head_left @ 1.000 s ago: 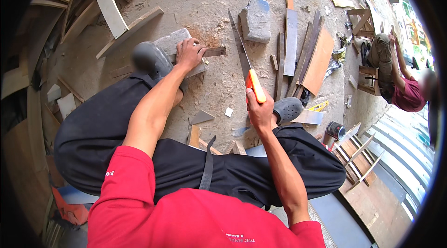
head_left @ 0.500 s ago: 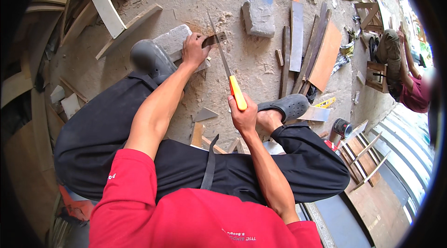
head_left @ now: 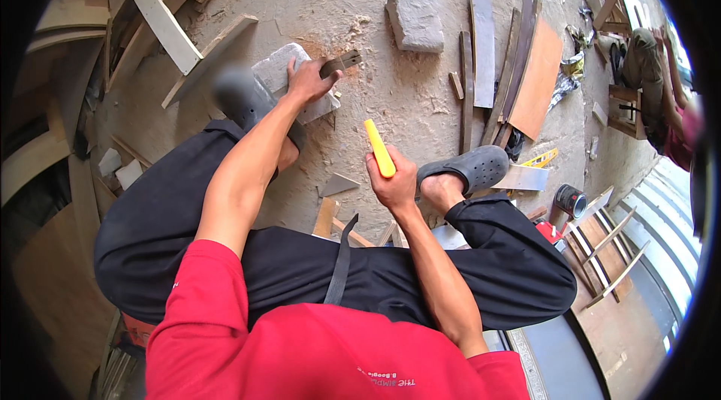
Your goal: The person sits on the floor and uses a hand saw to cut a small piece of wood placed on a concrete block. They measure the wood with a ruler and continue sawing along the marked line.
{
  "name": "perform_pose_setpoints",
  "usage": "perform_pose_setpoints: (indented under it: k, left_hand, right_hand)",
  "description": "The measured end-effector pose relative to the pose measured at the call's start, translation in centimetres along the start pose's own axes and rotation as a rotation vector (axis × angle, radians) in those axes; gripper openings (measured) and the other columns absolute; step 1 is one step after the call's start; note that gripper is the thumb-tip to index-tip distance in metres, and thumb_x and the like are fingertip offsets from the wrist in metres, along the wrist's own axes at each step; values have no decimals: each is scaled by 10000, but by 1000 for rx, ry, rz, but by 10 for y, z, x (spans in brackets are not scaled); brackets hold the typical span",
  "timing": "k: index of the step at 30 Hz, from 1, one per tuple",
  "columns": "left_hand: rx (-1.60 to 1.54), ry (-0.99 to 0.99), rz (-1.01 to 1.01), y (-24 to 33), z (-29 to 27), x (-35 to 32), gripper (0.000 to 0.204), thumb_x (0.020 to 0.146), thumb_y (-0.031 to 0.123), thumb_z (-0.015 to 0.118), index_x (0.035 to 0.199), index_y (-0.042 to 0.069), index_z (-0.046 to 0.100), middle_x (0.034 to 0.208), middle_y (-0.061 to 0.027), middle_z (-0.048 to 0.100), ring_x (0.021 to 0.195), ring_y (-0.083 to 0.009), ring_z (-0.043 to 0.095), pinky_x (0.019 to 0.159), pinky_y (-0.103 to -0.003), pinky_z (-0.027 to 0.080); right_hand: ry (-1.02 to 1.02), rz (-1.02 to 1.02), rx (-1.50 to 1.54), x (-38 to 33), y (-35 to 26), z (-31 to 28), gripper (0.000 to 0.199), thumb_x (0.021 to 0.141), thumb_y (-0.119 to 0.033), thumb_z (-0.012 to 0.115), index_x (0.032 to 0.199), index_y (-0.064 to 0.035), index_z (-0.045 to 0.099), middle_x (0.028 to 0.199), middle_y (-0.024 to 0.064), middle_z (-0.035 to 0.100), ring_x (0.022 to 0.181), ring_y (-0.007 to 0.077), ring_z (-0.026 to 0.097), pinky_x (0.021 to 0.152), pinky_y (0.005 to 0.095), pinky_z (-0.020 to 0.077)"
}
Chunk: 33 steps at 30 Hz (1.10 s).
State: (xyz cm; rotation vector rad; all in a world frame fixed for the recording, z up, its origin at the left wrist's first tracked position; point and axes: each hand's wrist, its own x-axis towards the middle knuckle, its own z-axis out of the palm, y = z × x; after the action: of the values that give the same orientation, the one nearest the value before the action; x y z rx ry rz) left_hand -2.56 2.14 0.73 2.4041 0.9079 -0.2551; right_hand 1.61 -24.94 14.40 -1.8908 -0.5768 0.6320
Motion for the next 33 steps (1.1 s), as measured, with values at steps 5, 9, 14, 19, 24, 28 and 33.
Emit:
perform_pose_setpoints:
  k: [5,9,14,19,24,28,33]
  left_hand:
    - [17,-196,-79,14,-15,10,614,883,578,551,1299,128,593,1139,-139,688,1160,-302,596,1119,-582,116]
    - [107,-280,-18,23,-36,27,541,892,540,568,1220,113,619,1123,-143,690,1133,-297,608,1069,-563,192]
    - [81,99,-120,-5,-81,63,489,899,507,604,1142,83,592,1096,-183,682,1031,-354,651,876,-492,471]
    - [-94,259,-123,-48,-141,65,457,902,407,648,1178,44,619,1089,-188,691,1024,-329,664,865,-420,512]
    - [-382,112,79,-3,-90,44,366,920,277,662,1180,23,615,1136,-188,671,1051,-284,645,916,-379,497]
    - [-294,15,13,20,-44,20,338,925,319,630,1208,135,629,1109,-130,694,1057,-315,629,928,-403,471]
    - [74,117,-6,18,-5,-2,306,938,404,559,1159,245,698,1263,-70,590,1311,-278,398,1098,-572,167]
  right_hand:
    - [87,10,23,11,5,-13,153,840,-151,709,818,-21,632,607,149,600,526,242,620,515,339,460]
    - [159,55,9,20,6,-25,170,851,-169,697,806,-14,644,591,130,584,508,213,586,512,334,448]
    - [262,60,12,29,1,-43,213,859,-199,693,797,-2,639,591,127,567,524,190,559,536,345,447]
    - [322,52,75,31,-3,-51,252,861,-226,696,790,8,636,605,104,571,556,166,540,556,342,441]
    - [342,72,155,26,1,-43,255,861,-233,696,803,10,645,598,81,562,560,149,528,556,336,439]
    - [260,80,122,27,-3,-33,250,859,-243,696,843,5,665,620,111,590,558,169,543,563,344,447]
    - [194,31,72,15,5,-25,230,858,-223,696,831,2,654,630,135,599,549,193,563,555,346,450]
